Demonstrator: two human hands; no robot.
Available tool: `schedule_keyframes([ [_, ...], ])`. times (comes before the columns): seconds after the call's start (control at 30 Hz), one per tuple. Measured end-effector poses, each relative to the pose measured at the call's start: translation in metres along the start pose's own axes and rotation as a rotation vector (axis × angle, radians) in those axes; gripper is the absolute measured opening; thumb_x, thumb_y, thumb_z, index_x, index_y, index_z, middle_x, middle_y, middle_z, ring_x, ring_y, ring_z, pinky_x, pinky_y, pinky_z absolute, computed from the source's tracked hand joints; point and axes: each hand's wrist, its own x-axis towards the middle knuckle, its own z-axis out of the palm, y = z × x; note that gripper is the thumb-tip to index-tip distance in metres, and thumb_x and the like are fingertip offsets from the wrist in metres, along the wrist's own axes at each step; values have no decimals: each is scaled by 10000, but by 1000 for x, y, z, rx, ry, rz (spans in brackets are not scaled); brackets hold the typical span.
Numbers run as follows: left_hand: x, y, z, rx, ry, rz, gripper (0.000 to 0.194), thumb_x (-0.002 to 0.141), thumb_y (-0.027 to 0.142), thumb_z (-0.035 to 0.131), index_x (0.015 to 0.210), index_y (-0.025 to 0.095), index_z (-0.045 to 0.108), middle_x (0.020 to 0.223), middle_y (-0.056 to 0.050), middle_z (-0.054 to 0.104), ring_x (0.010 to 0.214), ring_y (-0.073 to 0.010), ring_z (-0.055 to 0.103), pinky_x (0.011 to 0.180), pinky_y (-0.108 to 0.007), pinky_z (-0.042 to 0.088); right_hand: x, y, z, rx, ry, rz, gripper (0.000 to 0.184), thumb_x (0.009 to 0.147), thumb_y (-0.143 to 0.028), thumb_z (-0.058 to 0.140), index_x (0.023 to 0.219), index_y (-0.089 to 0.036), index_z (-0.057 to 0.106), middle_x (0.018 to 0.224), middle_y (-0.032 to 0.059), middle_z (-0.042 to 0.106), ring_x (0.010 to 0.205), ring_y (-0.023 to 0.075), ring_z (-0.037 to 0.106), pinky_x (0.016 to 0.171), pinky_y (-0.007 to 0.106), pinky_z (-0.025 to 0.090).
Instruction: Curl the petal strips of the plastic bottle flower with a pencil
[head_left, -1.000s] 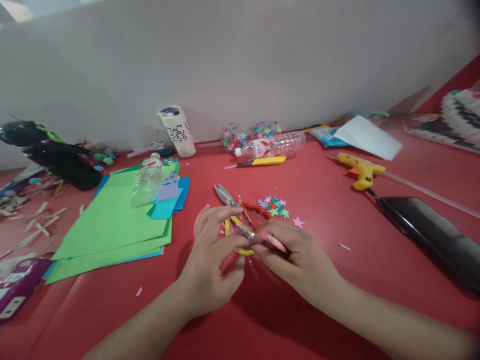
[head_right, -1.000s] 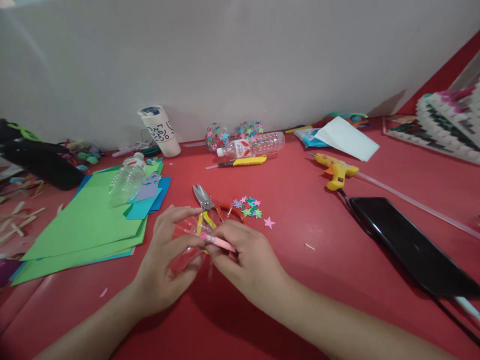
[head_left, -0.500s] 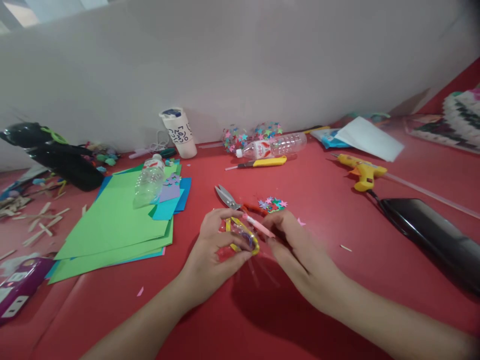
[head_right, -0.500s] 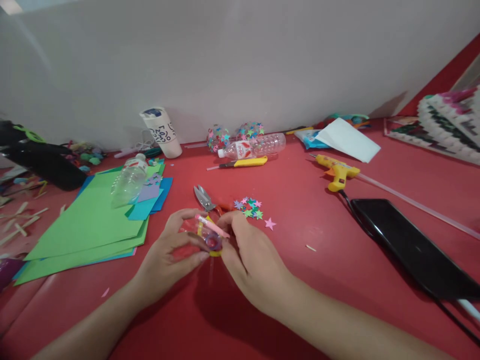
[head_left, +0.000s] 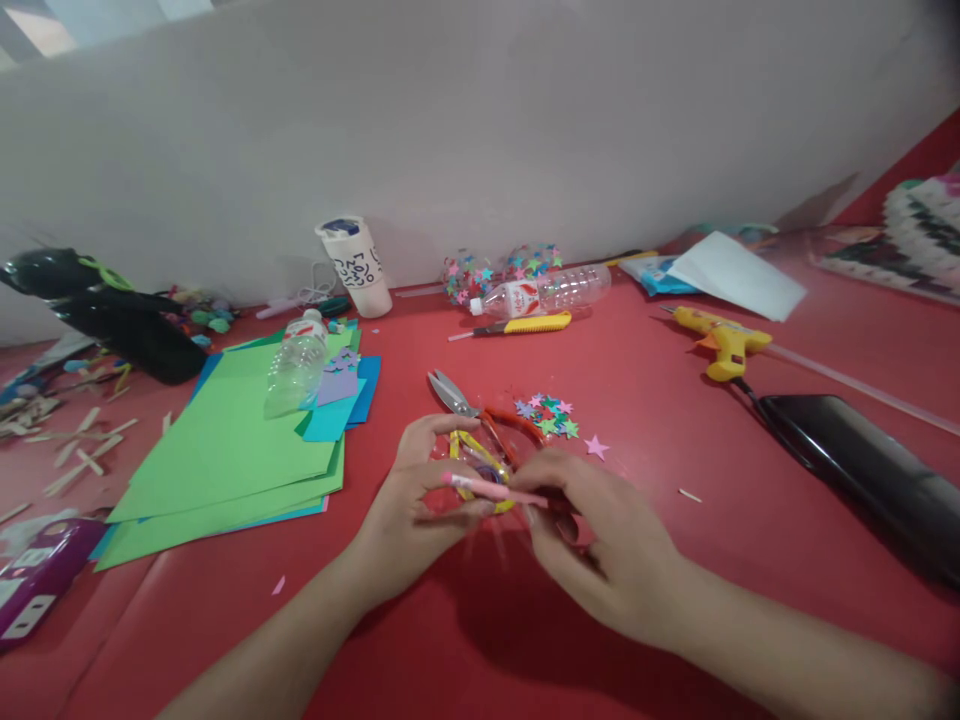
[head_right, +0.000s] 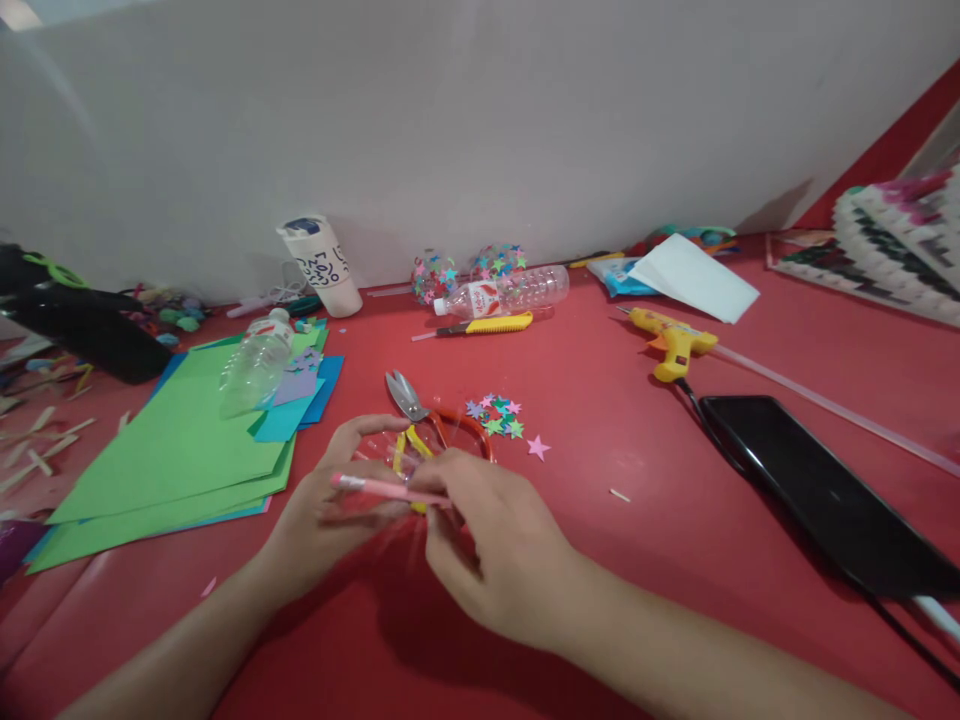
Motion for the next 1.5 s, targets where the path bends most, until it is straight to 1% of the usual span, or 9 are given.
schedule_keyframes([
  [0.07,1,0,0,-8,4,15,64,715,234,603,743,239,660,1213,-41,447,1132,-220,423,952,-409,341,3,3,1,48,-38,143,235,754,-30,433,914,-192,492,775,7,599,616,105,535,528,200,411],
  [0.13,1,0,1,-18,-11,19,59,707,240,611,739,236,661,1213,-37,453,1127,-217,427,965,-409,329,6,6,2,67,-76,189,220,761,-45,431,905,-193,507,761,4,600,612,107,527,527,203,399],
  [0.4,1,3,1,-60,-27,-63,73,696,232,618,746,250,668,1200,-45,469,1111,-225,443,937,-406,365,8,3,2,73,-84,84,137,748,-60,514,834,-160,550,782,16,530,692,111,478,601,214,373],
  [0.67,0,3,3,-21,-6,-17,33,699,241,616,705,209,623,1201,-53,450,1113,-208,441,943,-391,351,7,5,5,68,-99,140,79,797,-110,500,764,-169,541,707,-2,517,625,103,477,552,214,359],
  [0.83,0,4,5,-14,13,-19,23,696,229,615,707,216,630,1188,-52,460,1111,-219,441,940,-403,351,4,3,6,102,-85,236,80,814,-127,483,861,-191,498,747,-5,579,623,100,524,533,195,389],
  [1.0,0,3,6,-35,0,-63,61,697,273,619,731,234,651,1191,-51,459,1106,-220,449,936,-404,356,1,5,7,-2,-75,75,127,828,-96,433,854,-192,513,800,18,587,674,116,537,571,211,398],
  [1.2,0,2,6,-54,3,-50,58,699,275,622,728,232,647,1179,-43,464,1100,-206,456,939,-385,358,3,6,6,19,-71,45,159,812,-87,454,900,-171,557,834,45,585,744,132,548,639,230,421],
  [1.37,1,1,5,-47,3,-37,54,713,253,607,731,219,645,1178,-50,457,1103,-200,452,946,-378,351,7,3,4,56,-66,133,137,798,-95,479,835,-170,587,740,16,562,637,115,515,561,223,399],
  [1.5,1,1,5,-37,15,-18,63,694,235,624,752,225,649,1177,-54,467,1110,-211,445,946,-396,350,12,1,4,109,-46,214,149,799,-84,498,767,-189,599,707,-4,573,671,115,525,583,218,400],
])
